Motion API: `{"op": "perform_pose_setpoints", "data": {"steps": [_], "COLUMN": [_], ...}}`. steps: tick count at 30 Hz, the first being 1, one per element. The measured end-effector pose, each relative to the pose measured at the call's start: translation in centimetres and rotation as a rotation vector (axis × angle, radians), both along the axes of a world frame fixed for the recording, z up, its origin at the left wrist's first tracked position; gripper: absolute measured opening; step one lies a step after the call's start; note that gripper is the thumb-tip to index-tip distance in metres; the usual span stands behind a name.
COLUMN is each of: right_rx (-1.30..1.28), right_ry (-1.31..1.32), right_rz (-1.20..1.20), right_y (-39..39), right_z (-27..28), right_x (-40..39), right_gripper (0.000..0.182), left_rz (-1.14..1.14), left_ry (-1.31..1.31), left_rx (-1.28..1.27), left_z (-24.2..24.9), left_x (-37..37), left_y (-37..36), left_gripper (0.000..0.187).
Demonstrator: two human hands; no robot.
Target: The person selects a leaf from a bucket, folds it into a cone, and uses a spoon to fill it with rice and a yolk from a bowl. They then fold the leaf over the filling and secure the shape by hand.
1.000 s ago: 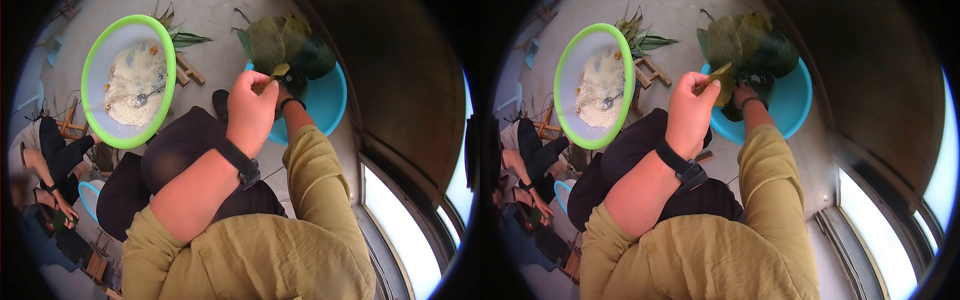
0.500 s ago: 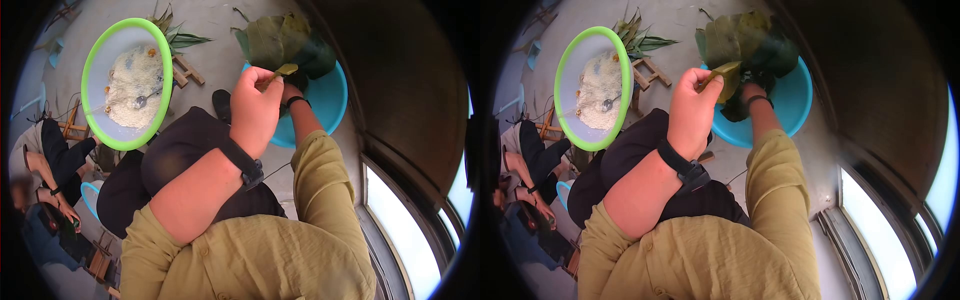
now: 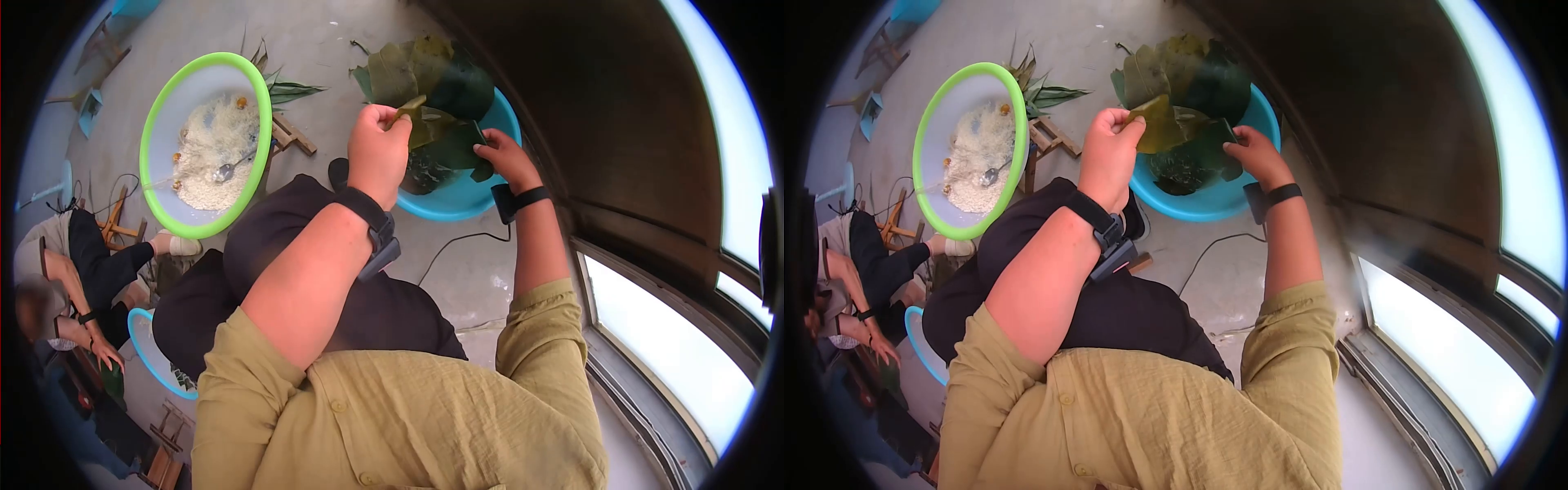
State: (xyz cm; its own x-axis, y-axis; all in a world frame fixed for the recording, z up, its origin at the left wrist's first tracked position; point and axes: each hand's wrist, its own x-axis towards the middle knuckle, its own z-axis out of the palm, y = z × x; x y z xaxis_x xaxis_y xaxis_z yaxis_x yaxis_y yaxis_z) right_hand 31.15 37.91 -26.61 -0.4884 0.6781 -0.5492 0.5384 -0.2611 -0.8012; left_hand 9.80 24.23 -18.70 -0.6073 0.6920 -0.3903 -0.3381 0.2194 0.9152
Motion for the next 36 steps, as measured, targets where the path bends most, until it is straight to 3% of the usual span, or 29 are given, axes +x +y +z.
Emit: {"op": "perform_pose_setpoints", "data": {"steps": [5,11,15,20,24,31,36], "right_rx": [0.019,0.069,0.076,0.194,0.243,0.074,-0.082], "right_ry": [0.008,-0.123,-0.129,-0.257,-0.216,-0.004,0.172], "right_rz": [-0.183,-0.219,-0.214,-0.143,-0.116,-0.120,-0.161], "right_y": [-2.5,-2.9,-3.8,-3.4,-3.0,-4.8,-6.0], "right_z": [4.5,0.6,1.5,-0.1,0.0,6.2,9.6], "right_x": [0.6,3.1,3.1,3.6,3.5,-1.5,-3.3], "right_gripper": [0.024,0.034,0.037,0.037,0.039,0.047,0.055], "left_rz": [0.106,0.121,0.101,0.122,0.065,-0.202,-0.200], "left_ry": [0.052,0.098,0.239,0.203,0.252,0.012,-0.189], "left_rx": [0.064,0.120,0.046,0.013,-0.034,-0.037,-0.002], "left_z": [0.0,1.1,0.9,2.3,2.2,-1.1,-1.7], "left_x": [-0.1,0.1,0.5,0.8,1.3,2.8,3.5], "left_y": [-0.3,-0.9,-0.8,-0.8,-0.4,0.3,0.8], "left_gripper": [0.018,0.018,0.018,0.017,0.020,0.019,0.018]}}
